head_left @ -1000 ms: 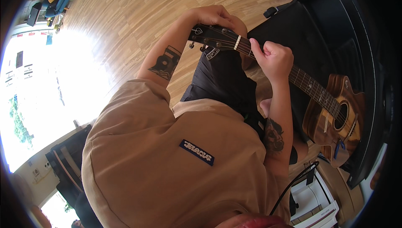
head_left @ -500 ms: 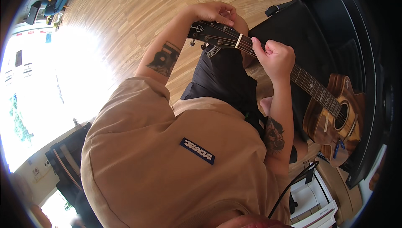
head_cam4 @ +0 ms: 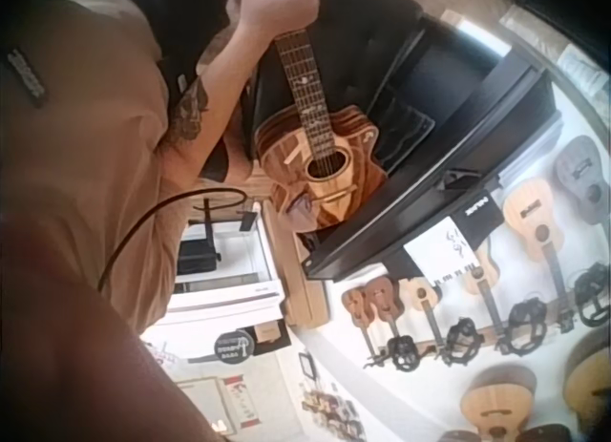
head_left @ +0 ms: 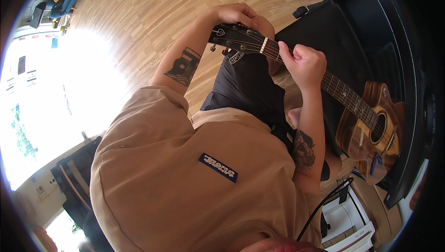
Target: The person sits on the floor and tunes a small acoustic guitar by turning the tuning pegs on the headstock and plucking the strings to check pitch. The person repeats this process for multiple strings.
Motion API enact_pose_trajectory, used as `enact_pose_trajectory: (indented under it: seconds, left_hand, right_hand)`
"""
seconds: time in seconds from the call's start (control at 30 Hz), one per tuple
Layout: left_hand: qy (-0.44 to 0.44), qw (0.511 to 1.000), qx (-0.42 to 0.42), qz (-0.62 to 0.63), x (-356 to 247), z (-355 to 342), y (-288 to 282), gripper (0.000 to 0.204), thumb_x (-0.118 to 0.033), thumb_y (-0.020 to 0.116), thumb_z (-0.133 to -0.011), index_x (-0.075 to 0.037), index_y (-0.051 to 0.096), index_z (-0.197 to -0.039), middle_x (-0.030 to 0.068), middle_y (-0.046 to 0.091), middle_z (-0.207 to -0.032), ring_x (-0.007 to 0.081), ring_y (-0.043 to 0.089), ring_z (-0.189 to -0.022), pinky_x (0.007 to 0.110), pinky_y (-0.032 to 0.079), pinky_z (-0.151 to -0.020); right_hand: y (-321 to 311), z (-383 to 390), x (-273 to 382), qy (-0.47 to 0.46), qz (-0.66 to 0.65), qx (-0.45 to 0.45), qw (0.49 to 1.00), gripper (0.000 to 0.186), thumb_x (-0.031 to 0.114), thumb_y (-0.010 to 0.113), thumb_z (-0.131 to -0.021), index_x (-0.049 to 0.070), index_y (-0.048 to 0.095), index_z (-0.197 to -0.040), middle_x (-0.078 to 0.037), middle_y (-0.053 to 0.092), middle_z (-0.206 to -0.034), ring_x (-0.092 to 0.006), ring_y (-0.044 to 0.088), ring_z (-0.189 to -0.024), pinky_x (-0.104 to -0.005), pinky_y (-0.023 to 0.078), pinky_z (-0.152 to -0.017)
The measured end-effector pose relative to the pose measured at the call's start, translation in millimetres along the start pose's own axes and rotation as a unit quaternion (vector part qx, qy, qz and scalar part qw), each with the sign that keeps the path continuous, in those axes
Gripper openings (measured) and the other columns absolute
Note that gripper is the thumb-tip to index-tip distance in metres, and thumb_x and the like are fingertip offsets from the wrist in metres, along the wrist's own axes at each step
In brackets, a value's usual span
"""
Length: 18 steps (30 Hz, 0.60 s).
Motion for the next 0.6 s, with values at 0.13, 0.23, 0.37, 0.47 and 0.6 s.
enact_pose_trajectory:
  seconds: [0.13, 0.23, 0.37, 0.47, 0.6]
  left_hand:
    - [0.1, 0.989, -0.036, -0.103, 8.5, -5.6, -7.9, 0.03, -0.02, 0.075, -0.091, -0.005, 0.061, -0.069, 0.0033, 0.067, -0.081, 0.0069, 0.061, -0.075, 0.026, 0.048, -0.067]
    - [0.122, 0.992, -0.015, -0.009, -1.6, 4.3, -3.6, 0.024, -0.017, 0.074, -0.089, -0.006, 0.062, -0.071, 0.0067, 0.071, -0.088, 0.0081, 0.063, -0.081, 0.025, 0.048, -0.072]
    - [0.075, 0.996, -0.001, 0.056, -7.4, 8.2, -4.5, 0.015, -0.012, 0.07, -0.085, -0.004, 0.064, -0.074, 0.0071, 0.073, -0.09, 0.0085, 0.065, -0.081, 0.024, 0.05, -0.072]
    - [0.073, 0.995, 0.013, 0.069, -5.2, 8.3, -5.1, 0.009, -0.012, 0.069, -0.084, -0.003, 0.07, -0.082, 0.0042, 0.072, -0.084, 0.0079, 0.065, -0.077, 0.024, 0.051, -0.069]
    - [0.048, 0.999, 0.015, 0.009, -2.4, 0.3, -0.1, 0.016, -0.014, 0.07, -0.085, -0.001, 0.075, -0.092, 0.0004, 0.071, -0.08, 0.0067, 0.064, -0.071, 0.024, 0.05, -0.065]
  right_hand:
    - [1.7, 0.3, -1.2, -0.005, -0.007, -0.001, 1.0, 0.061, 0.031, 0.085, -0.083, 0.012, 0.038, -0.049, -0.005, 0.041, -0.045, -0.0241, 0.041, -0.038, -0.0379, 0.03, -0.04]
    - [1.4, 0.4, -2.3, 0.001, -0.004, 0.0, 1.0, 0.061, 0.031, 0.085, -0.083, 0.012, 0.038, -0.05, -0.005, 0.041, -0.045, -0.0243, 0.041, -0.038, -0.038, 0.03, -0.04]
    - [0.3, 0.6, -1.1, 0.002, -0.005, -0.001, 1.0, 0.061, 0.031, 0.086, -0.082, 0.012, 0.038, -0.05, -0.005, 0.041, -0.045, -0.0244, 0.041, -0.038, -0.0381, 0.03, -0.04]
    - [0.5, 0.2, -0.6, -0.004, -0.009, -0.006, 1.0, 0.061, 0.031, 0.086, -0.082, 0.012, 0.038, -0.05, -0.005, 0.042, -0.045, -0.0245, 0.042, -0.038, -0.0383, 0.03, -0.04]
    - [-1.0, 0.4, -0.2, -0.003, -0.008, -0.007, 1.0, 0.06, 0.03, 0.086, -0.082, 0.012, 0.039, -0.05, -0.005, 0.042, -0.045, -0.0246, 0.042, -0.038, -0.0386, 0.031, -0.04]
Point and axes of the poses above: each hand's wrist, its own z-axis away from the middle knuckle, its own y-axis out of the palm, x = y × z, the point moved 4 cm from there along -z, towards the middle knuckle
